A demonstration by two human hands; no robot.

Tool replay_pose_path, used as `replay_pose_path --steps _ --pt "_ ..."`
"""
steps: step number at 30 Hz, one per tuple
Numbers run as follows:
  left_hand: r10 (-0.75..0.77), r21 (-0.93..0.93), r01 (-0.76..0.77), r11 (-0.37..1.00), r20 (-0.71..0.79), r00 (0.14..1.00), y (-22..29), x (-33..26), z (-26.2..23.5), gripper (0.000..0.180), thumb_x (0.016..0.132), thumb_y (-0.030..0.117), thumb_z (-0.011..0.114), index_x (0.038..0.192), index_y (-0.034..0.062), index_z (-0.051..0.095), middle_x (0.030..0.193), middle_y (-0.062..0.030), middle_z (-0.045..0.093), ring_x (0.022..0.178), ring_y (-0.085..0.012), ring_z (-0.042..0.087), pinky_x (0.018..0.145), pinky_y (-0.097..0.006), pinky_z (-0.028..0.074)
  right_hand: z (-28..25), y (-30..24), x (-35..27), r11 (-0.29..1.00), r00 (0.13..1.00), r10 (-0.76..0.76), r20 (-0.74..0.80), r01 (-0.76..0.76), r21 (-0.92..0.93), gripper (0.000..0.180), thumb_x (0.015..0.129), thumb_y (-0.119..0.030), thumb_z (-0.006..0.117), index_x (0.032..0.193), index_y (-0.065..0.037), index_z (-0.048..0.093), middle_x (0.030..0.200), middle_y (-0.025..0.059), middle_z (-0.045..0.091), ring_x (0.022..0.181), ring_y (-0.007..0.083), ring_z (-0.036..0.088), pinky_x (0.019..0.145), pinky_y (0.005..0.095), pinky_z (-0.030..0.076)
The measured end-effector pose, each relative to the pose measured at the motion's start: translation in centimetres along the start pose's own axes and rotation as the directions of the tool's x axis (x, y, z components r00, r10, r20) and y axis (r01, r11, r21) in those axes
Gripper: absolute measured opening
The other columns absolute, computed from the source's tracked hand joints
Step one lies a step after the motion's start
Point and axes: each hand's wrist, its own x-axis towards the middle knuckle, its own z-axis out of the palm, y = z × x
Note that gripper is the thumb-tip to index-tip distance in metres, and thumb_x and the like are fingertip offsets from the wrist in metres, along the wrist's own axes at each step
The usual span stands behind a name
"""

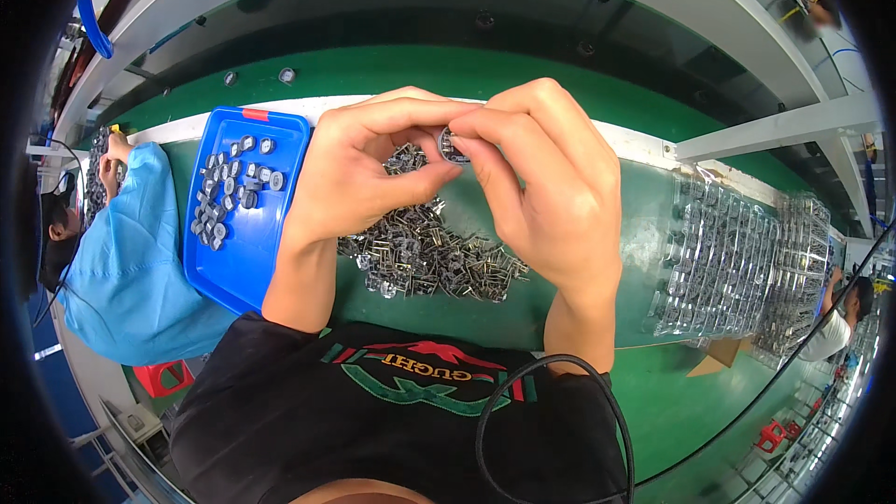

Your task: Manually assembling small electronic parts on a production line.

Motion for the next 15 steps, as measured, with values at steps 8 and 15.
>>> replay_pose_path --steps 8,15 --pt "0.001 -0.068 -0.004 0.998 -0.045 0.999 0.4 -0.1 -0.3 0.042 0.075 -0.013 0.073 0.116 -0.005 0.067 0.112 -0.0127 0.067 0.087 -0.014 0.063 0.077 -0.025 0.053 0.6 -0.2 -0.1 0.999 0.999 0.032 -0.016 -0.032 -0.042 0.02 0.071 0.009 0.074 0.088 0.0 0.069 0.083 0.0086 0.06 0.068 0.0195 0.06 0.056 0.0307 0.048" --pt "-0.359 -0.199 0.333 0.922 -0.112 0.927 -2.7 1.2 -2.0 0.027 0.083 -0.003 0.07 0.11 -0.0065 0.069 0.1 -0.0129 0.072 0.089 -0.0152 0.067 0.082 -0.028 0.054 2.0 4.0 -0.8 0.974 0.975 0.136 0.178 -0.164 0.154 0.025 0.081 0.005 0.065 0.104 -0.001 0.07 0.087 0.0091 0.062 0.073 0.0209 0.062 0.061 0.0292 0.05"
